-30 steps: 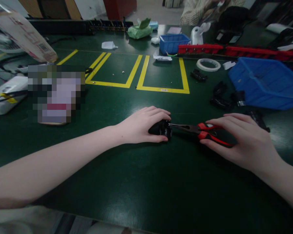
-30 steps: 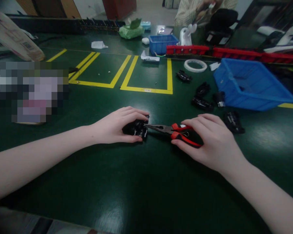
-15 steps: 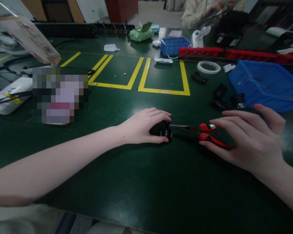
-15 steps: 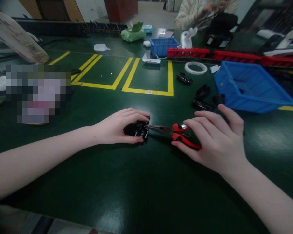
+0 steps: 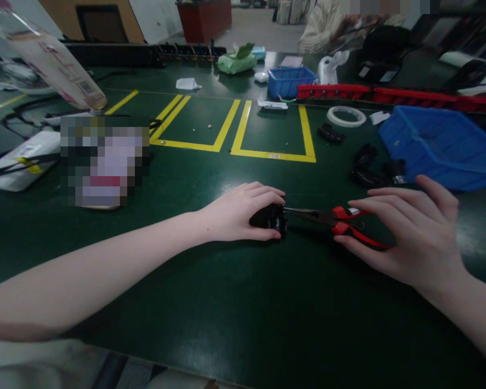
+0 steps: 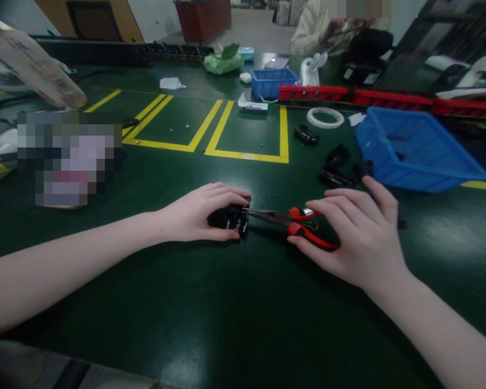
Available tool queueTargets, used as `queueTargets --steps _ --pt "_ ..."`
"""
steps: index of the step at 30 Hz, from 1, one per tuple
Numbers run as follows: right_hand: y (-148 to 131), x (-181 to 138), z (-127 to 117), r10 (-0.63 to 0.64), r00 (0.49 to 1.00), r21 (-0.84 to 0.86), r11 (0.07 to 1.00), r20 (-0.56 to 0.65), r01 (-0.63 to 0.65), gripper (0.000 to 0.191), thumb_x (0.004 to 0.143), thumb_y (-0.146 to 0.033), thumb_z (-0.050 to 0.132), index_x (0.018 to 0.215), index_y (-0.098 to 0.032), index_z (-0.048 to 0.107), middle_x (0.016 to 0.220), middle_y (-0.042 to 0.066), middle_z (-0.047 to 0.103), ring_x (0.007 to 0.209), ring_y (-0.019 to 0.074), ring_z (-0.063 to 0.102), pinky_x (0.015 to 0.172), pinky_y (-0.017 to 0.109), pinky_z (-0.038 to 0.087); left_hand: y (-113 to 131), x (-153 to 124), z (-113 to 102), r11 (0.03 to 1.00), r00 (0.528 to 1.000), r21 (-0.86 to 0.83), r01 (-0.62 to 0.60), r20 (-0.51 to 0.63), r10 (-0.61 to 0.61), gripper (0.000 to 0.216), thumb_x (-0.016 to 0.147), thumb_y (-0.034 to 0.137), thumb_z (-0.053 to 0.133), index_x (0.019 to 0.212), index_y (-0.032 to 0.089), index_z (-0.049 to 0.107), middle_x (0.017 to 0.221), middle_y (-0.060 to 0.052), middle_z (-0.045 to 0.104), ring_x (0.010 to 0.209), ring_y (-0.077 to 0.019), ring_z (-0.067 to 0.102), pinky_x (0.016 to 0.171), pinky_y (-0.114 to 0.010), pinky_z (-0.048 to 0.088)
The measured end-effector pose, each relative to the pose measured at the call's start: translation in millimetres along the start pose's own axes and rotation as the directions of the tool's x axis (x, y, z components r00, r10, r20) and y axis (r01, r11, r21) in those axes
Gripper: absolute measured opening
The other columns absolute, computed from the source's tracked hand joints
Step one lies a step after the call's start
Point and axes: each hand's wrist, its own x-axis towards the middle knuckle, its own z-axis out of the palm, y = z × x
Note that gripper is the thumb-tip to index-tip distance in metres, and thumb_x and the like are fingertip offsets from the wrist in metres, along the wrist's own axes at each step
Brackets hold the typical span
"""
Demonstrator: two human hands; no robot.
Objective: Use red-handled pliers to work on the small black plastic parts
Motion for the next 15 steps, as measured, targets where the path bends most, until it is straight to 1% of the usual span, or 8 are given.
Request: queueTargets --steps 6,12,15 --pt "0.1 0.2 3.5 0.007 1.0 0.037 0.999 0.013 -0.008 0.03 0.088 -0.041 0.063 0.109 -0.02 0.057 0.089 0.012 0.07 0.092 0.0345 0.068 0.099 0.063 0.042 0.7 -0.2 0.3 1.0 1.0 -0.007 -0.009 0.001 0.009 0.051 0.086 0.04 0.074 0.123 0.008 0.059 0.136 -0.017 0.06 0.12 -0.0287 0.059 0.101 -0.044 0.047" --pt "1.8 -1.0 6.8 0.02 1.0 0.089 0.996 -0.011 -0.018 0.031 0.09 -0.046 0.059 0.109 -0.022 0.057 0.089 0.012 0.07 0.087 0.0322 0.069 0.097 0.063 0.045 1.0 -0.2 1.2 1.0 1.0 -0.007 -0.005 0.0 0.005 0.051 0.086 0.041 0.073 0.123 0.009 0.059 0.136 -0.017 0.06 0.12 -0.0287 0.059 0.101 -0.044 0.047" --pt "1.9 -0.7 5.2 0.022 0.999 0.104 0.994 0.032 -0.025 0.029 0.091 -0.043 0.059 0.111 -0.022 0.056 0.091 0.012 0.07 0.087 0.0315 0.068 0.099 0.064 0.044 0.6 -0.2 0.6 1.0 1.0 -0.01 0.006 0.01 -0.005 0.05 0.086 0.041 0.073 0.123 0.011 0.059 0.137 -0.016 0.059 0.122 -0.0286 0.058 0.102 -0.044 0.046"
